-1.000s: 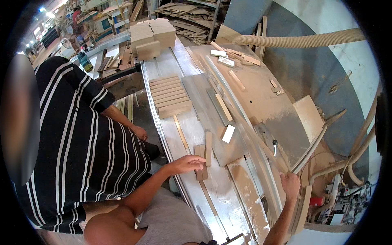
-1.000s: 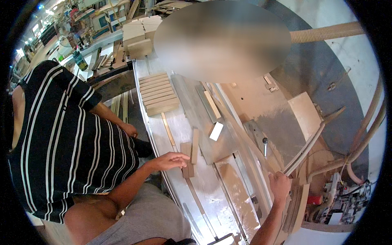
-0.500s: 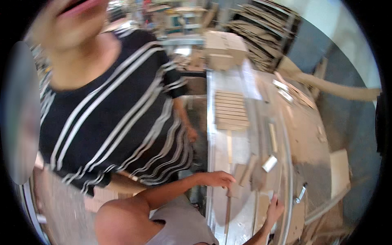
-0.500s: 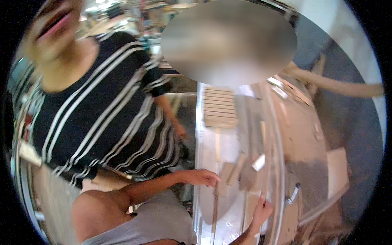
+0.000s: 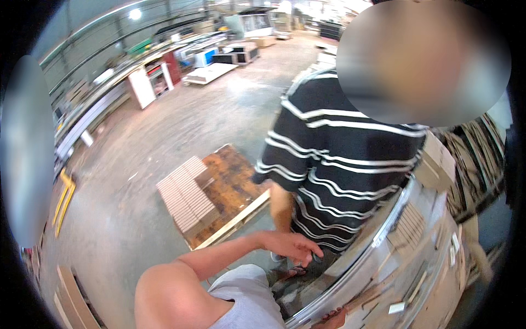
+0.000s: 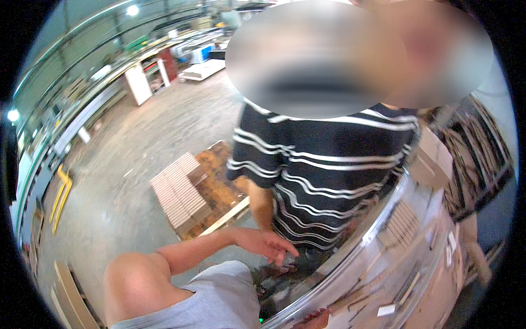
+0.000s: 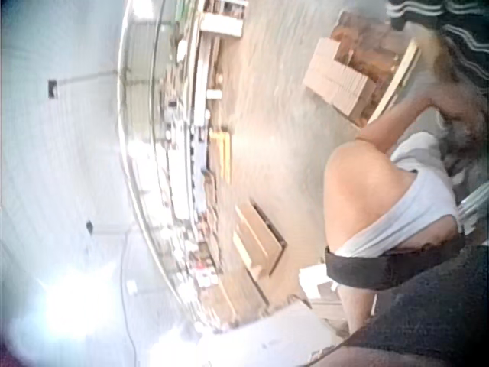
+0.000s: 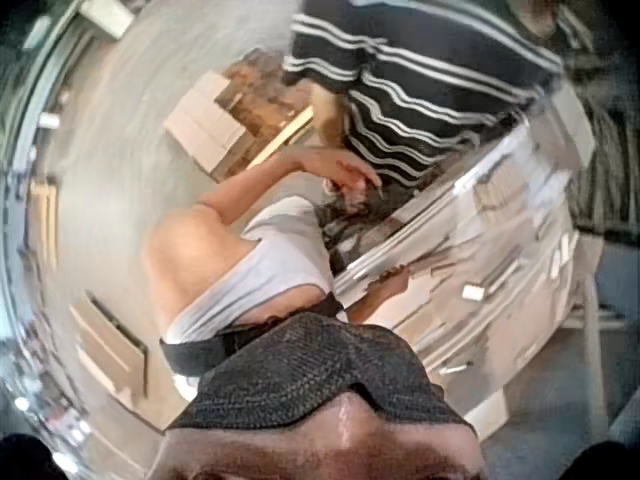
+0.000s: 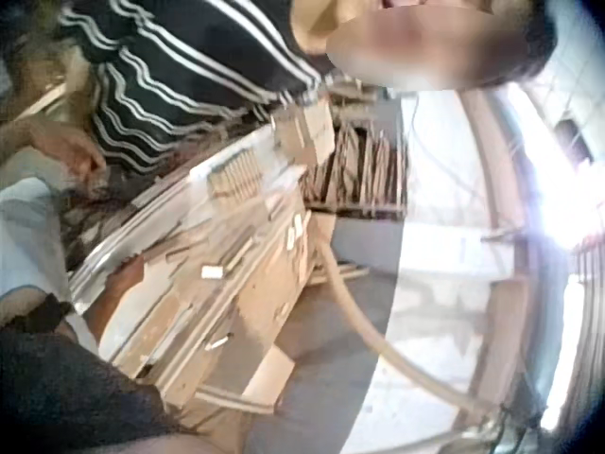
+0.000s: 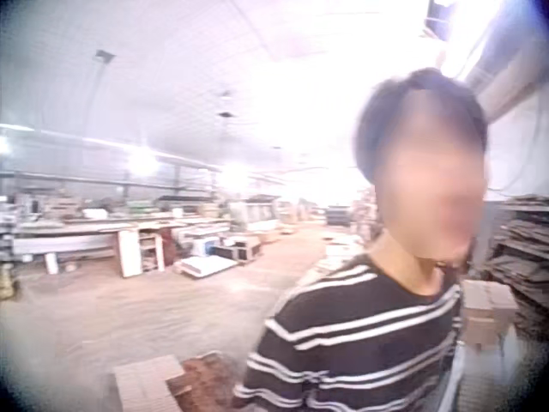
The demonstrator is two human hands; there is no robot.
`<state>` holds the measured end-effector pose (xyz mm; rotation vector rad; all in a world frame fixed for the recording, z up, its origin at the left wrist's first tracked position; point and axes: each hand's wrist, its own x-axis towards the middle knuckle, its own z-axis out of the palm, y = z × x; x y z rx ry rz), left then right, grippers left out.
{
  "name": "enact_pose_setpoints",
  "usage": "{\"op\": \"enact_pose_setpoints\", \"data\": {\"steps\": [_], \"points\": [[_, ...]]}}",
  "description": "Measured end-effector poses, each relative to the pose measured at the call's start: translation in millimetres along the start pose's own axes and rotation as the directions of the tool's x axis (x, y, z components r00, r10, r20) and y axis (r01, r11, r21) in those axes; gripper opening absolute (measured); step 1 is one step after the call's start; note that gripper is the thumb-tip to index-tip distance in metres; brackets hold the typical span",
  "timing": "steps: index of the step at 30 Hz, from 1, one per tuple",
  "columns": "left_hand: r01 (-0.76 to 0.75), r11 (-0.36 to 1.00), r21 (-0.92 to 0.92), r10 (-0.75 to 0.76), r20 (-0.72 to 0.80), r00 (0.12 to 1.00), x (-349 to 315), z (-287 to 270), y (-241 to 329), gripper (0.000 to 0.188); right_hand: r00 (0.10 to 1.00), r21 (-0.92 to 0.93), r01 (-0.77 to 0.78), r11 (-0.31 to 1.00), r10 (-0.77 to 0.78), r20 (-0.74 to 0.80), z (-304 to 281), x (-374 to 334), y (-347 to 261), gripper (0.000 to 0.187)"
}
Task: The person moves narrow wood strips from a workbench and places them one at a time onto a stack of similar wood pieces.
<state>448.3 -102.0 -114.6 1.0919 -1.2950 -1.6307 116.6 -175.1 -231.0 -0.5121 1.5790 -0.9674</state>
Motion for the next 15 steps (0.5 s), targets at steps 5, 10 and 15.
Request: {"op": "enact_pose_setpoints", "data": {"steps": [5,10,15], "points": [[0.076,0.997,0.012,-0.068,-0.321,0.945,-72.3,6.0,-20.5,0.043,0.985,-0.142,0.172,0.975,-0.169,0.035,-16.1,97.3,58.8,0.033],[0.326,0.893,-0.310,-0.436,-0.415,0.799,-84.7,20.5,-117.3,0.036,0.992,-0.199,0.126,0.972,-0.127,0.008,-28.1,137.0,78.8,0.036],[0.422,0.790,-0.445,-0.609,-0.646,0.460,-116.6,-15.7,-349.6,0.027,0.990,-0.123,0.141,0.982,-0.138,0.026,-23.8,120.4,73.1,0.041]]}}
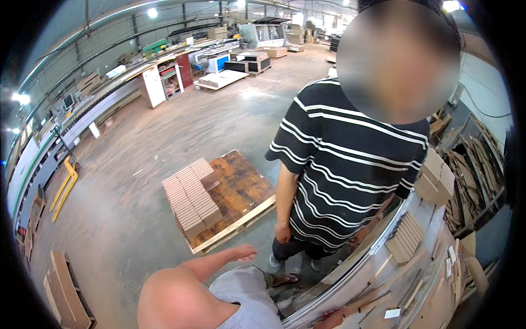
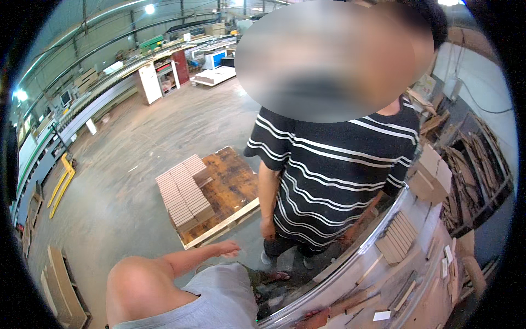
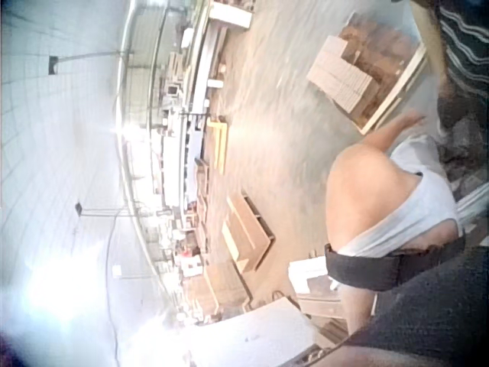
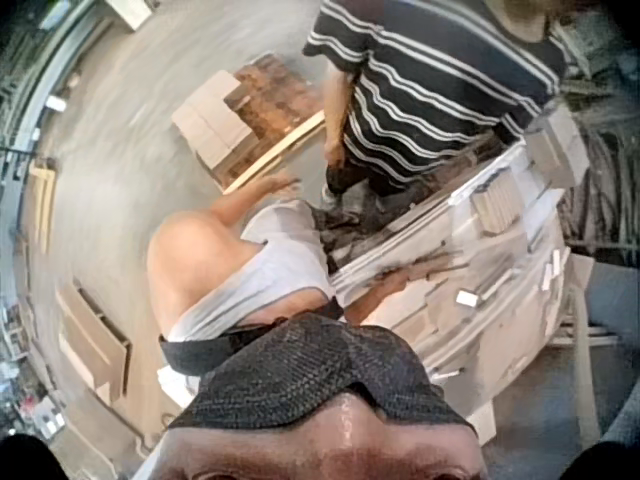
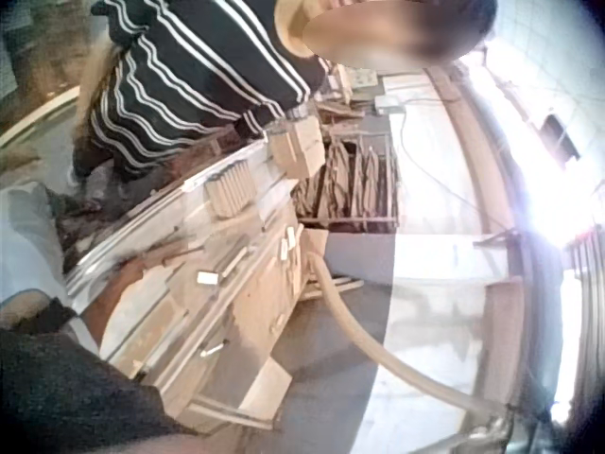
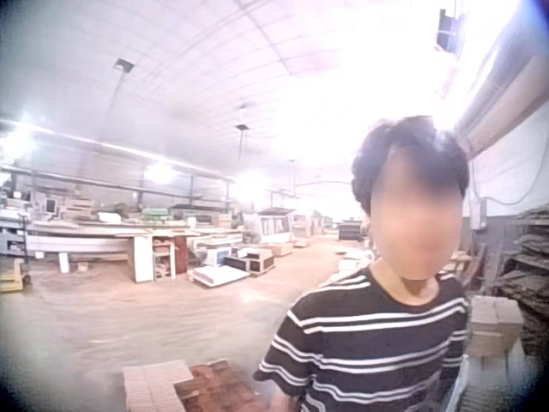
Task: The person moves narrow wood strips from a workbench and places them one at a time onto a stack of similar wood pieces.
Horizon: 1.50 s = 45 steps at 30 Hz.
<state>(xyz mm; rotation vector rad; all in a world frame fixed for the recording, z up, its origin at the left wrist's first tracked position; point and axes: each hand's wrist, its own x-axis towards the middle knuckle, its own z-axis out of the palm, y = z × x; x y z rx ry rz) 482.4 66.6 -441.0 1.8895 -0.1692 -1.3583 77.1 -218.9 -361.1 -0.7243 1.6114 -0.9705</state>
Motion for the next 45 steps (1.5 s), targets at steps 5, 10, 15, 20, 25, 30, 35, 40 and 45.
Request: {"op": "enact_pose_setpoints", "data": {"steps": [5,10,15,20,25,30,35,40,45], "points": [[-0.301,0.446,0.843,0.479,0.059,0.876,61.8,-36.9,-132.2,0.034,0.999,0.071,0.021,0.997,-0.019,-0.028,11.9,-26.9,-25.3,0.041],[-0.003,0.860,0.510,0.102,-0.166,0.981,53.3,14.2,-116.3,0.031,0.999,0.074,0.009,0.997,-0.005,-0.051,8.2,-29.2,-30.0,0.041],[0.034,0.876,0.481,0.069,-0.195,0.978,55.7,7.3,-136.3,0.031,0.996,0.013,-0.076,0.997,0.076,-0.046,9.1,-33.1,-26.8,0.043],[0.039,0.899,0.436,0.060,-0.210,0.976,62.1,8.4,-111.8,0.034,0.998,-0.032,0.057,0.998,-0.058,-0.019,7.0,-23.1,-19.9,0.043],[0.183,0.913,0.365,-0.142,-0.137,0.980,40.8,33.2,-45.4,0.037,0.998,-0.014,0.036,0.999,-0.037,-0.052,0.7,-26.2,-30.8,0.041],[0.037,0.858,0.512,0.073,-0.195,0.978,39.7,19.8,-78.2,0.040,0.999,0.074,0.013,0.997,-0.015,0.029,5.3,-41.9,-27.8,0.041],[0.017,0.839,0.544,0.060,-0.123,0.991,43.2,8.9,-82.0,0.041,0.993,0.125,0.095,0.988,-0.103,0.053,8.3,-62.7,-42.2,0.040],[0.048,0.843,0.536,0.021,-0.122,0.992,18.3,24.3,-50.5,0.045,0.993,0.127,0.105,0.986,-0.111,0.037,5.0,-50.3,-34.7,0.037],[0.020,0.845,0.535,0.088,-0.175,0.981,15.2,25.3,-46.3,0.047,0.997,0.161,0.073,0.984,-0.077,0.019,9.9,-56.7,-40.0,0.037]]}}
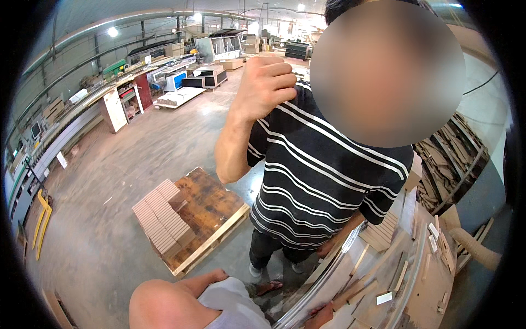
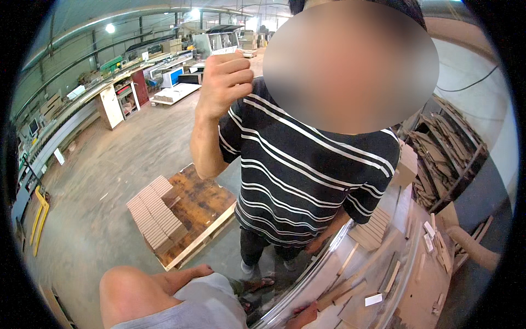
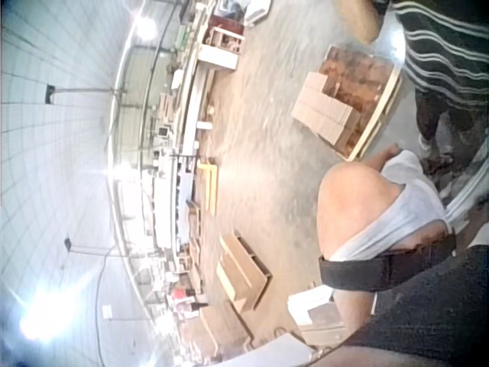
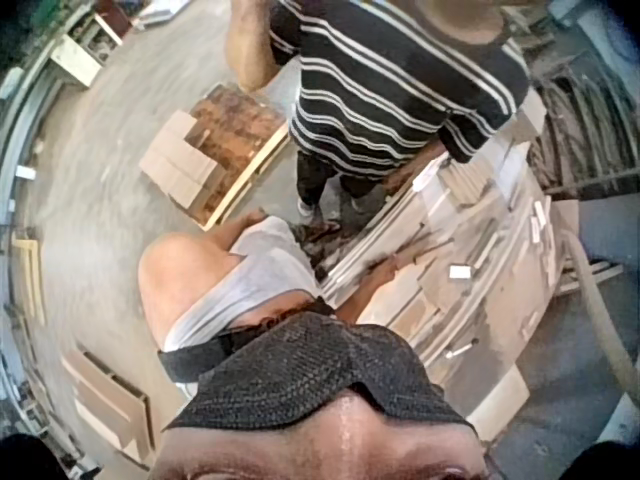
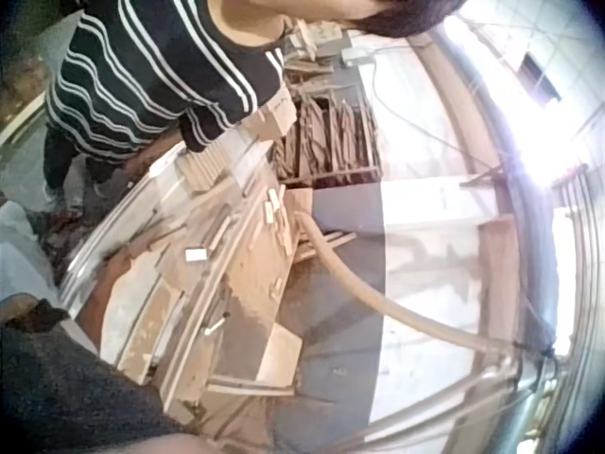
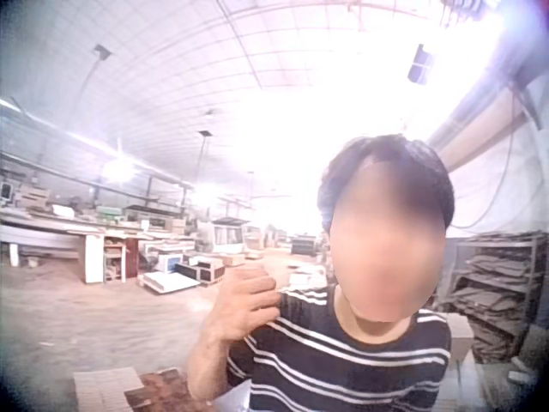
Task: The person moves narrow wood strips from a workbench and places them one at a time onto a stack of similar wood pieces.
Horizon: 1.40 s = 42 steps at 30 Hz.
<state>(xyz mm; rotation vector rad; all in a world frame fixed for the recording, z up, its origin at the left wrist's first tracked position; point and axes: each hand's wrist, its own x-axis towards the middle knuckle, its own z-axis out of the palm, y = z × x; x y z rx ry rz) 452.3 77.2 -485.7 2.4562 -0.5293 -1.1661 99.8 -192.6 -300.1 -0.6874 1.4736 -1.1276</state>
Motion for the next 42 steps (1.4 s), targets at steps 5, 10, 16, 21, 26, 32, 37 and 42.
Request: {"op": "enact_pose_setpoints", "data": {"steps": [5,10,16,21,26,32,37,42], "points": [[0.048,0.999,0.001,-0.048,0.064,0.997,3.6,-1.3,3.3,0.047,1.000,0.018,0.012,1.000,-0.012,0.000,-5.6,18.3,21.6,0.040],[0.081,0.997,-0.008,-0.081,0.061,0.995,-0.8,-4.0,7.7,0.050,0.999,-0.020,-0.013,1.000,0.012,-0.041,-5.9,23.6,25.4,0.042],[0.081,0.997,-0.016,-0.080,0.089,0.993,0.0,-3.0,11.6,0.050,0.992,-0.029,-0.050,0.998,0.047,-0.117,0.3,31.0,26.0,0.041],[0.031,0.999,0.010,-0.032,0.096,0.995,8.7,0.6,2.4,0.050,1.000,0.002,0.016,1.000,-0.016,-0.010,-4.0,21.1,18.8,0.042],[0.054,0.999,-0.001,-0.054,0.079,0.995,10.4,3.0,-3.7,0.051,1.000,0.010,0.003,1.000,-0.003,0.002,-1.5,20.8,19.0,0.040],[0.025,0.998,0.059,-0.031,0.102,0.994,12.0,0.5,3.0,0.048,1.000,0.016,0.000,1.000,0.000,-0.018,-10.1,41.7,41.9,0.037],[0.044,0.999,0.016,-0.045,0.093,0.995,5.5,-3.6,5.0,0.045,1.000,0.022,0.009,1.000,-0.010,0.010,-8.1,40.2,40.3,0.038],[0.061,0.997,0.039,-0.064,0.081,0.995,7.2,-2.0,2.2,0.045,1.000,-0.013,-0.005,1.000,0.004,-0.023,-3.5,29.5,27.3,0.036]]}}
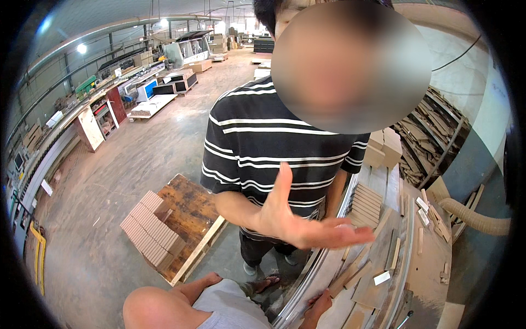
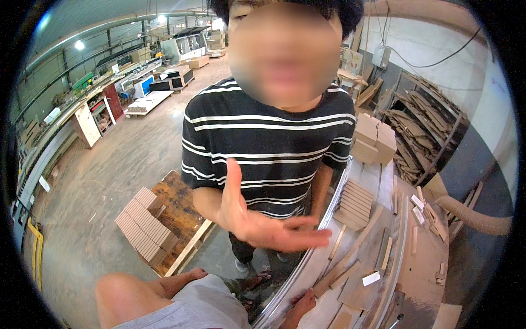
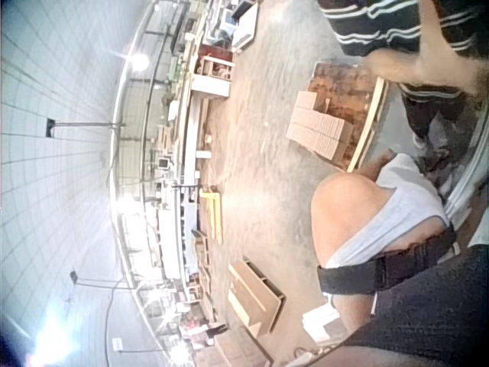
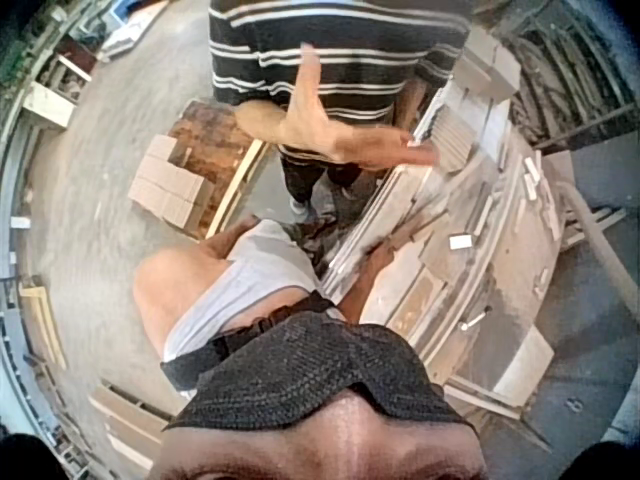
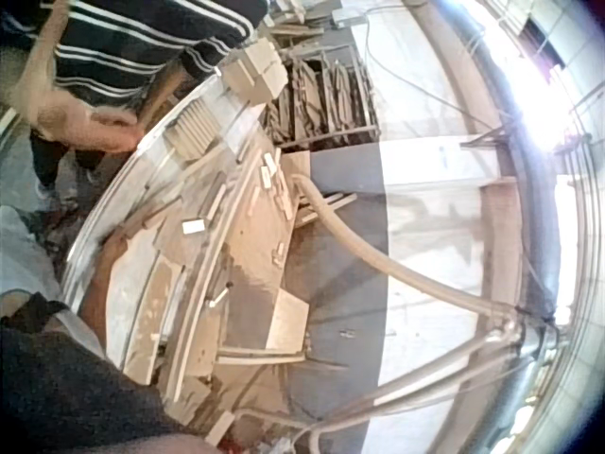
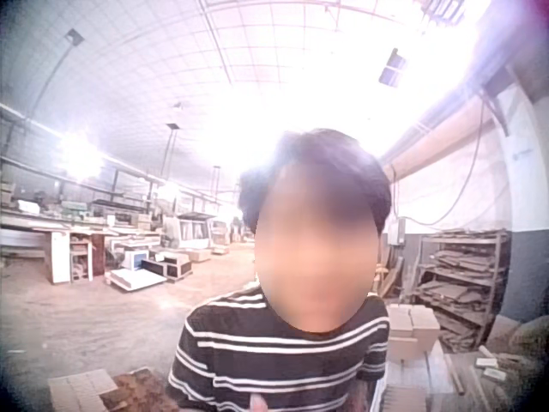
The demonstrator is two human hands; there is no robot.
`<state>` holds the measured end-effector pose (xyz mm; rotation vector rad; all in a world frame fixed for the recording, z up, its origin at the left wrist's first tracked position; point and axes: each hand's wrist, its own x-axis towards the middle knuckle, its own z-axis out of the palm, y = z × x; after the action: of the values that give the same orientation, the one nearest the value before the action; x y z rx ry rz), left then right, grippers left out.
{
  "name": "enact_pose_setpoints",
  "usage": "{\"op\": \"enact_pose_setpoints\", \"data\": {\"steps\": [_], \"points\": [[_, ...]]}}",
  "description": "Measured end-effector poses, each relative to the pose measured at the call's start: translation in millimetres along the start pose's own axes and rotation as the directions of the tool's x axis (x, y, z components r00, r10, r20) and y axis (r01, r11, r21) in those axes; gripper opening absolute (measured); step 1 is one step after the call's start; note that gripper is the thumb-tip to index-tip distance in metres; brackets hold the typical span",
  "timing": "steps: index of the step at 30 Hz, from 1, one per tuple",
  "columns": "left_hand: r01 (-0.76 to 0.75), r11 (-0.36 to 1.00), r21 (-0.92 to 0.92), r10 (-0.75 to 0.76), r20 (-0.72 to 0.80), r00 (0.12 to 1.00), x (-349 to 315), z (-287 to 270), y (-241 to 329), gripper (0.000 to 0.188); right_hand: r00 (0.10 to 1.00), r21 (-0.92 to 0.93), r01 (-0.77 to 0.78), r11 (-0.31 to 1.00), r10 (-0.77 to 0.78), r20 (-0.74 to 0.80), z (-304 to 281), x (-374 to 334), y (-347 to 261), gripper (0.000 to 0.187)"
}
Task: The person moves narrow wood strips from a workbench and places them one at a time onto a stack of similar wood pieces.
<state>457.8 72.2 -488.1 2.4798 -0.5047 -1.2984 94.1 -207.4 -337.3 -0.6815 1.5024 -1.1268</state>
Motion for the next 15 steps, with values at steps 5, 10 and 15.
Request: {"op": "enact_pose_setpoints", "data": {"steps": [5,10,15], "points": [[-0.033,0.999,-0.003,0.033,-0.001,0.999,-1.1,1.0,-1.5,0.046,1.000,0.022,-0.018,1.000,0.018,0.024,-2.9,5.3,4.5,0.037],[-0.026,1.000,-0.006,0.026,0.003,1.000,-7.9,-0.2,8.8,0.047,0.999,0.005,-0.029,1.000,0.029,0.015,-3.8,4.4,-0.5,0.037],[-0.013,1.000,-0.012,0.013,0.004,1.000,-11.4,-2.4,9.9,0.047,1.000,0.007,-0.030,1.000,0.030,0.001,0.7,-2.1,-6.9,0.037]]}}
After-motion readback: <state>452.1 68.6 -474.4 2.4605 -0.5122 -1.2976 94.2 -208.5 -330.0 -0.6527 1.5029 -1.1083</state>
